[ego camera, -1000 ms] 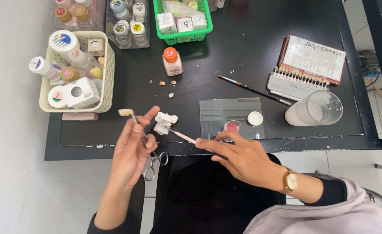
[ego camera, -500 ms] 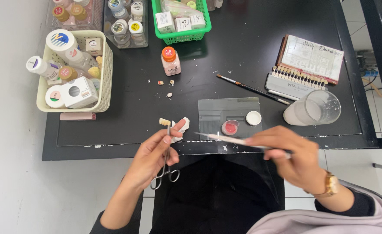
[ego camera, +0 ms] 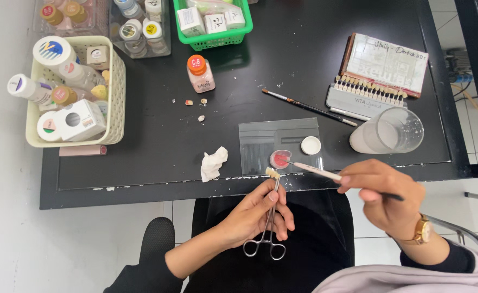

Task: The person sits at a dental lab bench and holds a small denture component with forceps. They use a fine brush to pick up pink ceramic powder and apply and shape it onto the denture, dipping the brush in liquid and working over a glass slab.

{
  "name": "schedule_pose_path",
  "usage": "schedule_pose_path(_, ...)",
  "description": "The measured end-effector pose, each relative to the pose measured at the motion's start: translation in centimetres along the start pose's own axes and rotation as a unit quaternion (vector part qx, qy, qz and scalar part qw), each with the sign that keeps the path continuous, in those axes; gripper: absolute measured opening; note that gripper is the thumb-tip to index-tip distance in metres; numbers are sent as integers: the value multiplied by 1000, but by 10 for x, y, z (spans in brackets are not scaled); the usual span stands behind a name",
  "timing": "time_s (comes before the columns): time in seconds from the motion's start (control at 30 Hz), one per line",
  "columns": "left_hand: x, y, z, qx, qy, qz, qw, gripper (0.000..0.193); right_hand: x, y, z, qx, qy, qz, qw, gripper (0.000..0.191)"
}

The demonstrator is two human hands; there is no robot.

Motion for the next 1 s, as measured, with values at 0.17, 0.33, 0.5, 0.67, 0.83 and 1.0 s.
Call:
schedule_pose_path(0.17,-1,-2,-11,13,51,51,997,27,7,8,2,10,-46,-17,999,29)
schedule_pose_path(0.33,-2,-5,-15,-33,-8,-9,999,29,1,14,4,-2,-22,45,999,34)
schedule_pose_path(0.5,-7,-4,-13,-10,-11,-16,1000,26,-7,13,4,6,24,66,998,35)
schedule_pose_path(0.67,-8,-4,-12,-14,-12,-6,1000,25,-18,10,5,-14,87,90,992,37)
schedule_pose_path(0.83,-8,-4,-12,-14,-11,-1,1000,24,-22,7,3,-29,78,80,993,41)
schedule_pose_path(1.0,-8,-3,-13,-9,-18,8,1000,22,-24,8,6,-18,79,88,993,42)
Point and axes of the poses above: each hand's wrist, its own y-axis towards the middle knuckle, its own z-axis out of the palm, x = y × z, the point moved 3 cm from there along y, towards the middle knuckle, and after that the axes turned 14 degrees about z, right-handed, at the moved point
